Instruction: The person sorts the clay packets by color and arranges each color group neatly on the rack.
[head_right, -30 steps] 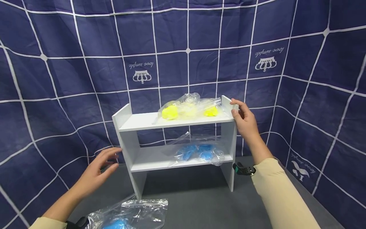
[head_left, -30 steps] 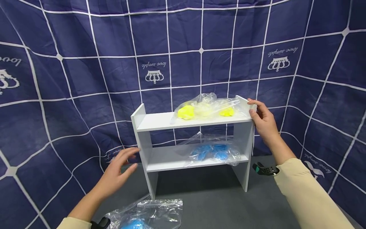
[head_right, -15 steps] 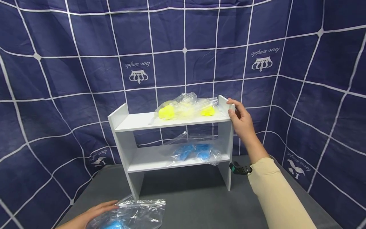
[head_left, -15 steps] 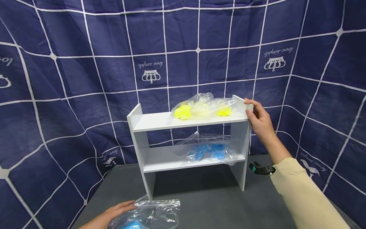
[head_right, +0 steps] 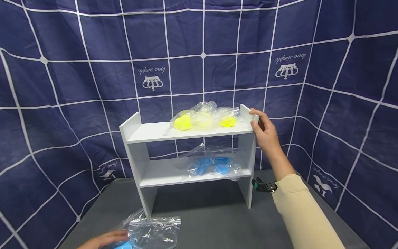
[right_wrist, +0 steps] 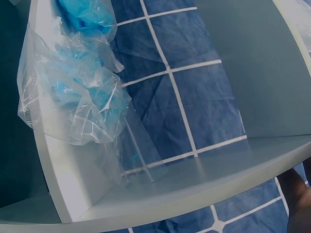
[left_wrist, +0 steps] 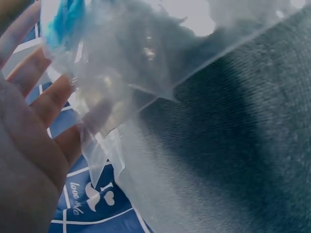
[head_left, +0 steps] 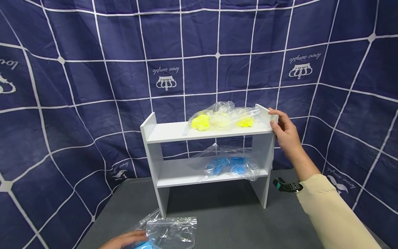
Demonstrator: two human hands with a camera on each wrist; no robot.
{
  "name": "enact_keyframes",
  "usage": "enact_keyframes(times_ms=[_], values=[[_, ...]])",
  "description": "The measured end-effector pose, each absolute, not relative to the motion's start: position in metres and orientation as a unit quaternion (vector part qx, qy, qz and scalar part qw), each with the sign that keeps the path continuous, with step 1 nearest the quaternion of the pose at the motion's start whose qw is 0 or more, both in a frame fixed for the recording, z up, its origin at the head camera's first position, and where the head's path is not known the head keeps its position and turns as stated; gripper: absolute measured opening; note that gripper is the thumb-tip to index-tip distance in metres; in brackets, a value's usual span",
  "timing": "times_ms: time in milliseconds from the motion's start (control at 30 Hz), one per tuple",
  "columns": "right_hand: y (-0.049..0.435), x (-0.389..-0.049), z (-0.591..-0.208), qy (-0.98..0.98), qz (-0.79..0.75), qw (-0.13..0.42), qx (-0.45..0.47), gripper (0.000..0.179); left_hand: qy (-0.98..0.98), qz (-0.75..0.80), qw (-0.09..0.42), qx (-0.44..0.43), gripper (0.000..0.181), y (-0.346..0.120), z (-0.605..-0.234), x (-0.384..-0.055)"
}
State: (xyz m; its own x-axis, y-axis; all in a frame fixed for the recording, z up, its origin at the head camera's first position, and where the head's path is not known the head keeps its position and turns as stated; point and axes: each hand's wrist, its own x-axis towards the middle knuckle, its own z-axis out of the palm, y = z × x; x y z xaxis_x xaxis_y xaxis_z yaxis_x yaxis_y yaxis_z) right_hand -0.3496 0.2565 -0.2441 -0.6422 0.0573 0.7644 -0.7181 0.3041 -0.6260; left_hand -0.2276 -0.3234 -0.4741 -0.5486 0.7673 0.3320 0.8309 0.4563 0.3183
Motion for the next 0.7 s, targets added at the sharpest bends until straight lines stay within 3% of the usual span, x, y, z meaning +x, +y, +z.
enact_keyframes(times_ms=[267,533,700], values=[[0.255,-0.348,-0.245,-0.725,0.548,0.353,0.224,0.034,-0.849,-0.208,0.121,-0.470,0.056,-0.323,-0.478,-0.230],[0.257,-0.350,-0.245,-0.728,0.544,0.345,0.235,0.034,-0.851,-0.231,0.113,-0.459,0.052,-0.323,-0.473,-0.229],[0.258,-0.350,-0.245,-0.729,0.546,0.343,0.230,0.034,-0.841,-0.207,0.156,-0.475,0.053,-0.324,-0.462,-0.228]])
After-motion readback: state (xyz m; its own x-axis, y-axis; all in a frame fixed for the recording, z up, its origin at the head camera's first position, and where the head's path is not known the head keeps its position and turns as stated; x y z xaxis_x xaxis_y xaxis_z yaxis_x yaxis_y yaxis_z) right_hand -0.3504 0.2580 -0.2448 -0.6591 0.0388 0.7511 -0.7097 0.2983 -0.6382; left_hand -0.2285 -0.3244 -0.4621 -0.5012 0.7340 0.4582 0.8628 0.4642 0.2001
